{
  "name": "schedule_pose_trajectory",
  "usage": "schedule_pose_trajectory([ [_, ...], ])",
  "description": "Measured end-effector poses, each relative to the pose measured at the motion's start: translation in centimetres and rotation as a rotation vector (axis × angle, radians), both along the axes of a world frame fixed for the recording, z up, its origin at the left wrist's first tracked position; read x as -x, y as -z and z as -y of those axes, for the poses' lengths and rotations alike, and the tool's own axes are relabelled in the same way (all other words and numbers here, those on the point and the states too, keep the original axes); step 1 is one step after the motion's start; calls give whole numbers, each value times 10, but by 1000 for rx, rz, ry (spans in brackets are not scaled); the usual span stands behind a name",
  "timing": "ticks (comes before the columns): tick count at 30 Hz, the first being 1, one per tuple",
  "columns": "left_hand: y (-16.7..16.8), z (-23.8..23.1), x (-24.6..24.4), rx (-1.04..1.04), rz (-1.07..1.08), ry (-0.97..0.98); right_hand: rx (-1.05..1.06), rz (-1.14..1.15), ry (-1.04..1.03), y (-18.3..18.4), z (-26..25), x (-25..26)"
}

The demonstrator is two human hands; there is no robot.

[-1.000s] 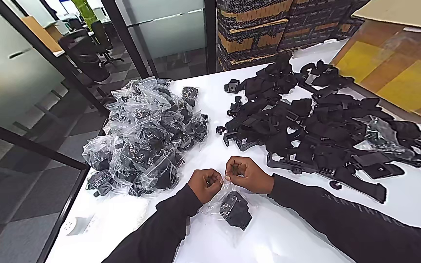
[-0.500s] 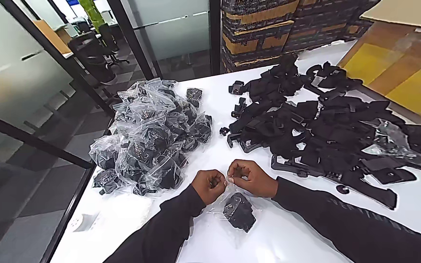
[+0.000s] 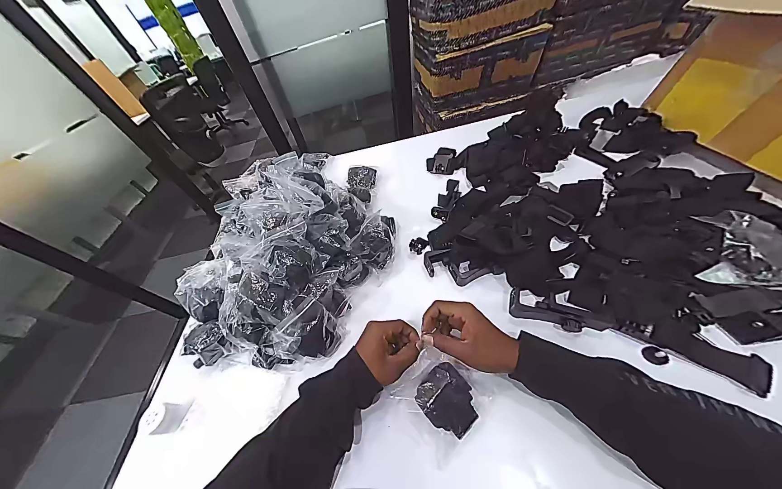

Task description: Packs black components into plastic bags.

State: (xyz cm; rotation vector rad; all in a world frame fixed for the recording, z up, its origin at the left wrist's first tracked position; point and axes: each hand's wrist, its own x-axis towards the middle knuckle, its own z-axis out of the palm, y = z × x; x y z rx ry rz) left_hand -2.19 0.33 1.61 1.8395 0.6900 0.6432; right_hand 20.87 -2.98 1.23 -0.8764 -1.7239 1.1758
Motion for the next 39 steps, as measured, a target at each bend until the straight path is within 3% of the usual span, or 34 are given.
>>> schedule_pose_trajectory([
  [18, 10, -2, -2, -46, 44, -24, 58, 100, -49, 1, -1, -4],
  [25, 3, -5, 3, 81, 88, -8, 54, 14, 50, 4, -1, -1],
  [35, 9, -3, -7, -46, 106, -44, 38, -20, -2, 4, -4, -2],
  [39, 3, -7, -4, 28, 72, -43, 38, -21, 39, 3, -6, -4],
])
